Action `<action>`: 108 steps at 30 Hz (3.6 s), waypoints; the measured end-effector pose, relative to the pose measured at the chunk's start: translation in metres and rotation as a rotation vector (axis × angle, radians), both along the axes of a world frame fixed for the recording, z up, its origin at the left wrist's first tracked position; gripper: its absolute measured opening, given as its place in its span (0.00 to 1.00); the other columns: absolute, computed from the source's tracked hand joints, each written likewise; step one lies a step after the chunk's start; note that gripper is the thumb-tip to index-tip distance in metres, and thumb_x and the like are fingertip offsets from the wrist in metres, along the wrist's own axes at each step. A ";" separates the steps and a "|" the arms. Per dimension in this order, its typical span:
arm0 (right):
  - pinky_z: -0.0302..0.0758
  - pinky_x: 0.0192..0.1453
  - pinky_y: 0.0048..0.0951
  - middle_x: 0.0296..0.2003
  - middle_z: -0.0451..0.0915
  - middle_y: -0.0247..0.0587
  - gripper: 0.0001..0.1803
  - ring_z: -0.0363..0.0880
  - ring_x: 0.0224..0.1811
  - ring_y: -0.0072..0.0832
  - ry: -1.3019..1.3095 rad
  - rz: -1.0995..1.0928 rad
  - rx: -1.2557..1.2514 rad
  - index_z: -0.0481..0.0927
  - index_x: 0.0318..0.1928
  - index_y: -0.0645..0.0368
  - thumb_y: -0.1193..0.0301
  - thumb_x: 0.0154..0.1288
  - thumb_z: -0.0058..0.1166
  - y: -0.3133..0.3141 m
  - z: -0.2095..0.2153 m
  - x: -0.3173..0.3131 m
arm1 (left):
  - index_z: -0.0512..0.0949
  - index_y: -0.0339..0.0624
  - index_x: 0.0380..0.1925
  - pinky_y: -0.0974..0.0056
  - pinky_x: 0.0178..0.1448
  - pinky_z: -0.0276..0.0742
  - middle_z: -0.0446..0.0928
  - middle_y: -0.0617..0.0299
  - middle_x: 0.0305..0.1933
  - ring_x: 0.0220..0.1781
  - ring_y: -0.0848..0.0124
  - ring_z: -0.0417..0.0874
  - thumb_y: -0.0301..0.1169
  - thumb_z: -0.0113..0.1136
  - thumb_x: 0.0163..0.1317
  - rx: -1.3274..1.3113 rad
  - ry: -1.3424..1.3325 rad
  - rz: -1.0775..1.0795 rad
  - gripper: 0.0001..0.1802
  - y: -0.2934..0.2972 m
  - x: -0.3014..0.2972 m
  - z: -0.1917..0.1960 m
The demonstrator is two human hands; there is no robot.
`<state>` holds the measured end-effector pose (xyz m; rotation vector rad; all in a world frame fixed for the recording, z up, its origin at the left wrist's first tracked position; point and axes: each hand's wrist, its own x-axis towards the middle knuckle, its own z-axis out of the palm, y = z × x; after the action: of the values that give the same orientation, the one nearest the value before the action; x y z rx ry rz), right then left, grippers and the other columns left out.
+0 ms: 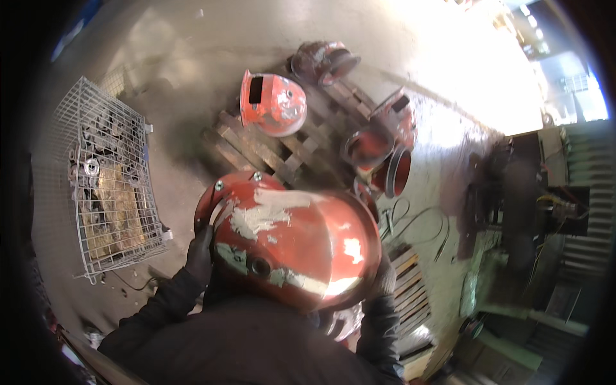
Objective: The person picks up a red metal housing from a pallet and uses a handheld pneumatic grinder to smooth the inner and outer surfaces of the flange. The person rotates the part by hand while grinding and continues the operation on the same piece for the duration of the clip.
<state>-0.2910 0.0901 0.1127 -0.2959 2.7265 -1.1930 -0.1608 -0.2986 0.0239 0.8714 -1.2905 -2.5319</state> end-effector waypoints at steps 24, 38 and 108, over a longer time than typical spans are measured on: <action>0.78 0.50 0.36 0.43 0.85 0.43 0.18 0.83 0.44 0.36 -0.632 -0.682 -0.330 0.82 0.56 0.59 0.61 0.76 0.49 -0.019 -0.053 0.011 | 0.76 0.33 0.62 0.61 0.63 0.78 0.81 0.53 0.58 0.57 0.66 0.83 0.43 0.46 0.81 -0.037 -0.600 -0.340 0.25 -0.059 -0.171 0.028; 0.80 0.53 0.41 0.51 0.86 0.57 0.24 0.86 0.52 0.48 -0.498 -0.287 0.371 0.73 0.70 0.55 0.62 0.79 0.47 -0.085 -0.215 -0.110 | 0.74 0.35 0.66 0.56 0.68 0.78 0.80 0.53 0.65 0.62 0.60 0.83 0.51 0.49 0.80 0.132 -0.725 -0.003 0.31 -0.118 -0.168 -0.271; 0.77 0.23 0.41 0.30 0.82 0.43 0.20 0.81 0.22 0.37 -1.165 -1.815 -0.903 0.78 0.53 0.59 0.56 0.72 0.57 0.051 -0.102 0.444 | 0.79 0.39 0.30 0.62 0.11 0.57 0.73 0.57 0.16 0.09 0.67 0.68 0.34 0.62 0.68 -0.729 -0.783 -1.100 0.11 0.159 -0.189 -0.085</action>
<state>0.1531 0.1412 0.0109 2.2312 0.7276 -1.6808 -0.3498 -0.1401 -0.0608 1.1812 -3.3798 -1.7943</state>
